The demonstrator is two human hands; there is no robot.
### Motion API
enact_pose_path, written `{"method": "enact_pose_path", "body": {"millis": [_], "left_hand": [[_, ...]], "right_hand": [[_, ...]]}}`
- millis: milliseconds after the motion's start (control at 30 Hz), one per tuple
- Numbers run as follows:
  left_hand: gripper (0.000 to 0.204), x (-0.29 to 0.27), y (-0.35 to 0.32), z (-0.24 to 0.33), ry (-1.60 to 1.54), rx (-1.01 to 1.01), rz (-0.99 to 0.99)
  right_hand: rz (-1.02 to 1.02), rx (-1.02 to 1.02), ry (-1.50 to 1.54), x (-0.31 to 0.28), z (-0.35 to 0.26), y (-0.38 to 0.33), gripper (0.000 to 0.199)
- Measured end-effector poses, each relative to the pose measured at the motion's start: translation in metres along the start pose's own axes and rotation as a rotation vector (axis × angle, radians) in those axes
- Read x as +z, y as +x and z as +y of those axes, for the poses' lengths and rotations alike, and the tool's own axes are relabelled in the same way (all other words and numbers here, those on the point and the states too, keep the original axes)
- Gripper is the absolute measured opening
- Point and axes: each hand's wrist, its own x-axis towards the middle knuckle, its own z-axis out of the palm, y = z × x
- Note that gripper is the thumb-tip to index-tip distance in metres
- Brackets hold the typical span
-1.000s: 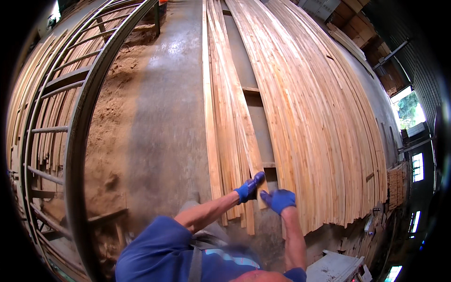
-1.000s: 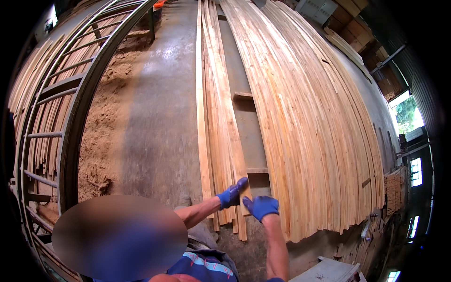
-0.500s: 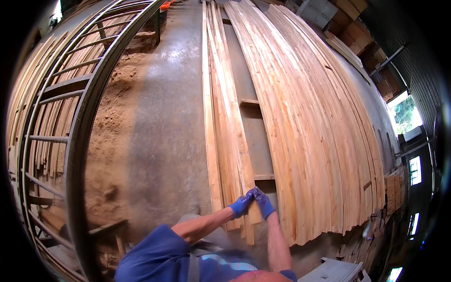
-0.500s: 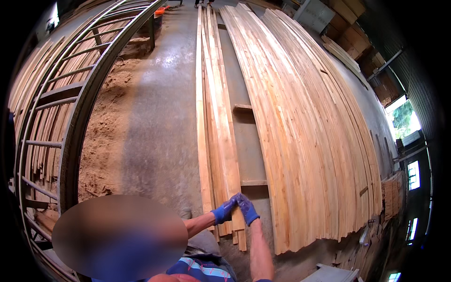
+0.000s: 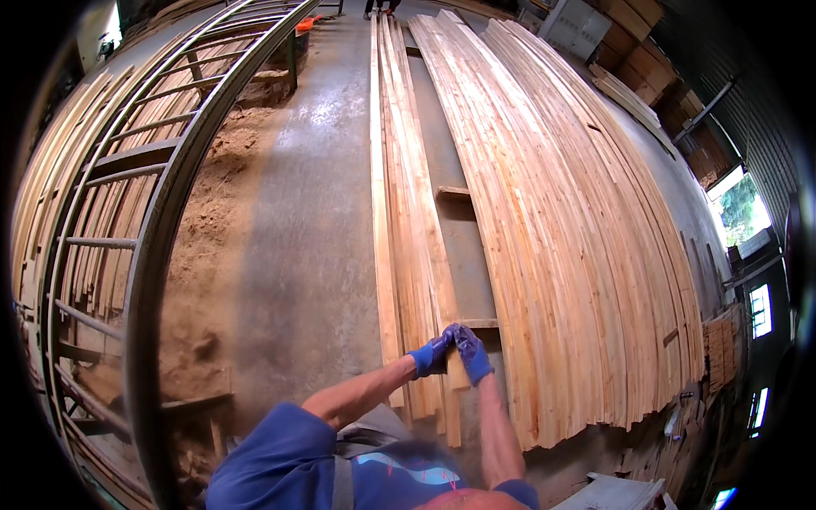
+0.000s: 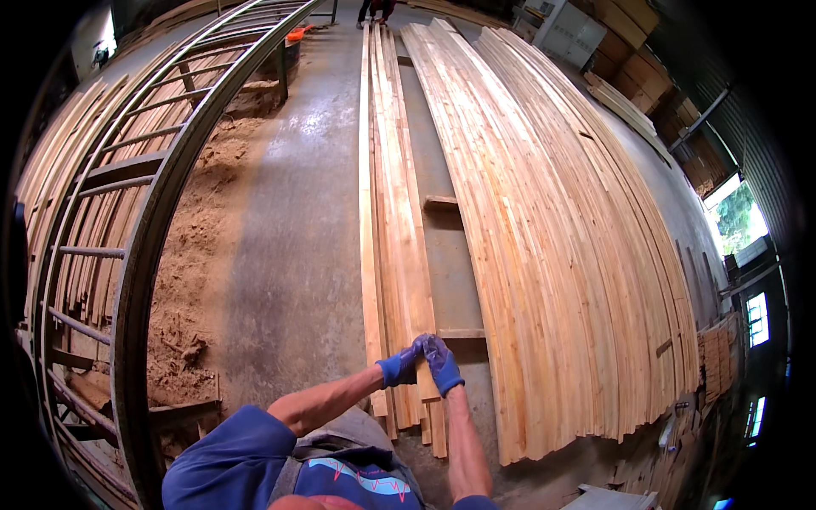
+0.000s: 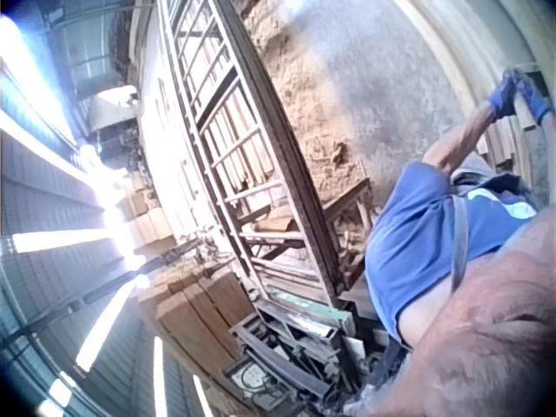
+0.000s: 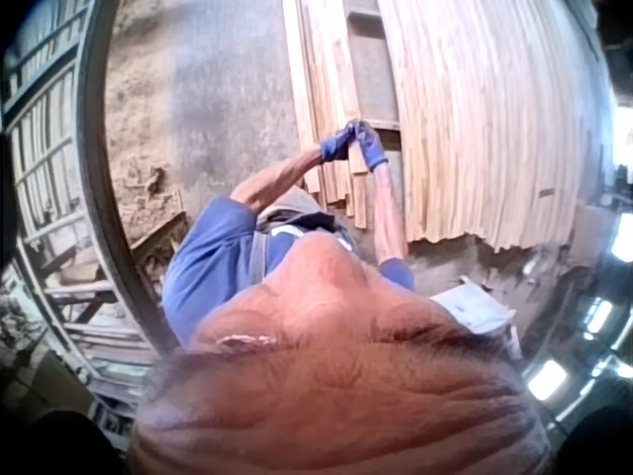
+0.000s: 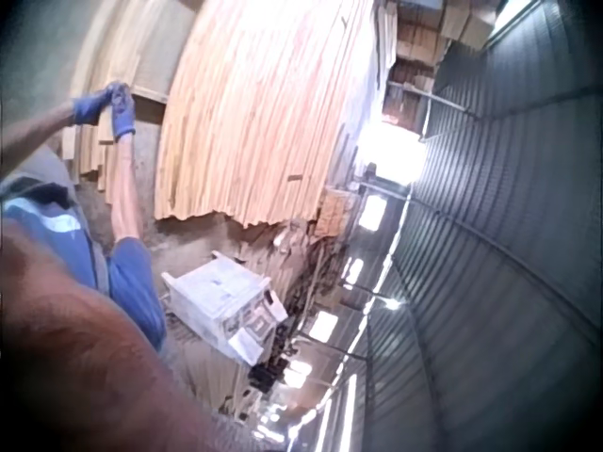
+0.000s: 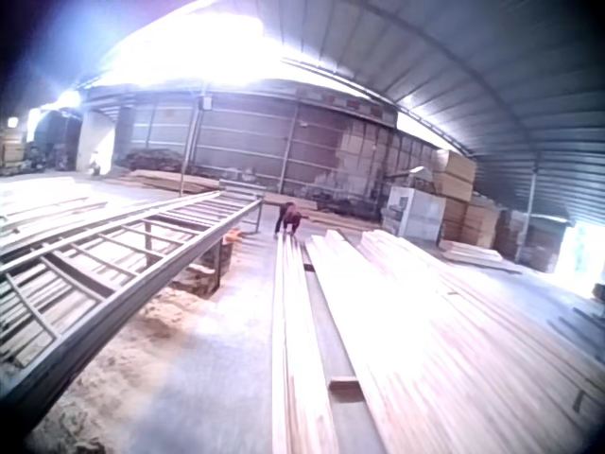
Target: The person picks up wooden planks from a stack and places them onto a metal rack. They then use a brush to apply a white substance, likely glue, to the planks. This process is repeated for several planks.
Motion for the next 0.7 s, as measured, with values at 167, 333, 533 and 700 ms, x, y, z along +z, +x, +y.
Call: {"method": "enact_pose_path", "body": {"millis": [167,333,533,700], "left_hand": [[0.061,0.027,-0.009,0.01,-0.011,0.089,0.093],[0.056,0.019,-0.015,0.01,0.175,0.12,0.264],[0.066,-0.047,0.0,-0.032,0.795,0.336,0.26],[0.068,0.002,-0.1,-0.02,0.493,0.14,0.368]], "right_hand": [[-0.019,-0.002,-0.064,-0.007,-0.031,-0.001,0.037],[0.012,0.007,-0.019,0.004,-0.009,-0.001,0.034],[-0.058,-0.027,0.183,0.022,0.002,-0.016,0.032],[0.058,0.023,0.229,0.067,0.016,-0.059,0.024]]}}
